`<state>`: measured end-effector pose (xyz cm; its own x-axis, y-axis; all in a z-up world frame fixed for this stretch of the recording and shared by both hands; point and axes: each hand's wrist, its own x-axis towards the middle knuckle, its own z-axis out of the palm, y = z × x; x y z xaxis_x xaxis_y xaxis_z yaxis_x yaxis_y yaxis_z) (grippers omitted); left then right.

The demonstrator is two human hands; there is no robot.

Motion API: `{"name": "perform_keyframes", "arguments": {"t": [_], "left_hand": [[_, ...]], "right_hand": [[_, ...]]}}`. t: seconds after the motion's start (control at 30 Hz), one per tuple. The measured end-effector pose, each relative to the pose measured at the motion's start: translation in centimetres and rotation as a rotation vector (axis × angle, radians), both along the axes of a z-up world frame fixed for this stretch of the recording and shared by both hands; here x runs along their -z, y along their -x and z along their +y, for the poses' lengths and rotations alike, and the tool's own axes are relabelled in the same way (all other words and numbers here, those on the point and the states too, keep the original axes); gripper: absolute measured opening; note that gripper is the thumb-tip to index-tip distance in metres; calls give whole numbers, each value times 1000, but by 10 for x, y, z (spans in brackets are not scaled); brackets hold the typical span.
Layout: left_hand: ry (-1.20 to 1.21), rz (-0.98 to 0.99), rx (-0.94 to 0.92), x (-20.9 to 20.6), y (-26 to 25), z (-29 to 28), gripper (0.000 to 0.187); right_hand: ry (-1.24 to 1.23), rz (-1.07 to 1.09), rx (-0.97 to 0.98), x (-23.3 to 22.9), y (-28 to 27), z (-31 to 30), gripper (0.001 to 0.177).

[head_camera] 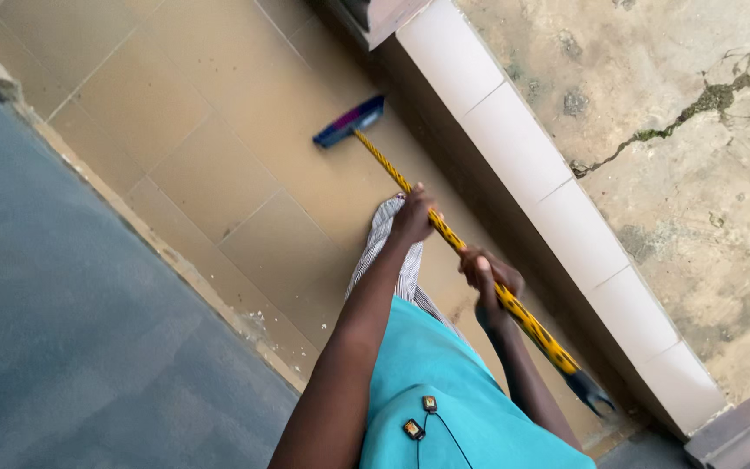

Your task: The person sweeps a tiled floor using a broom, pushing debris along the length of a balcony and around a pillar.

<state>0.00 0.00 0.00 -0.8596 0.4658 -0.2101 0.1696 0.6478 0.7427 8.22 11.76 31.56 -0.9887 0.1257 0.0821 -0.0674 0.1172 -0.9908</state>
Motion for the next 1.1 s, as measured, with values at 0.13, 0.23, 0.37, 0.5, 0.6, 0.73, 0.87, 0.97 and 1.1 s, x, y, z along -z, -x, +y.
{"name": "perform_keyframes", "arguments": {"t": [0.13, 0.23, 0.37, 0.5, 0.6, 0.73, 0.87, 0.97, 1.1], "left_hand": [[-204, -38, 260, -58, -12, 24, 25], [-351, -27, 305, -96, -3, 46, 31], [-280, -191, 315, -131, 29, 47, 25], [-272, 34, 194, -145, 74, 21, 31], [-179, 63, -17, -135, 106, -1, 25], [-81, 248, -111, -84, 135, -17, 19], [-74, 134, 125, -20, 111, 5, 18], [-124, -99, 277, -6, 58, 59, 25], [-318, -101, 505, -45, 1, 117, 13]], "right_hand": [[16, -52, 126, -29, -17, 22, 46], [34, -110, 239, -58, -13, 36, 45], [43, -155, 222, -84, 19, 48, 46], [-17, -140, 138, -78, 55, 37, 47], [-49, 80, -3, -48, 93, 20, 44], [-136, 114, -69, -11, 123, 12, 38], [-59, -18, 0, -5, 92, 38, 40], [15, -199, 280, -16, 42, 57, 42], [32, -190, 488, -50, -19, 74, 44]]}}
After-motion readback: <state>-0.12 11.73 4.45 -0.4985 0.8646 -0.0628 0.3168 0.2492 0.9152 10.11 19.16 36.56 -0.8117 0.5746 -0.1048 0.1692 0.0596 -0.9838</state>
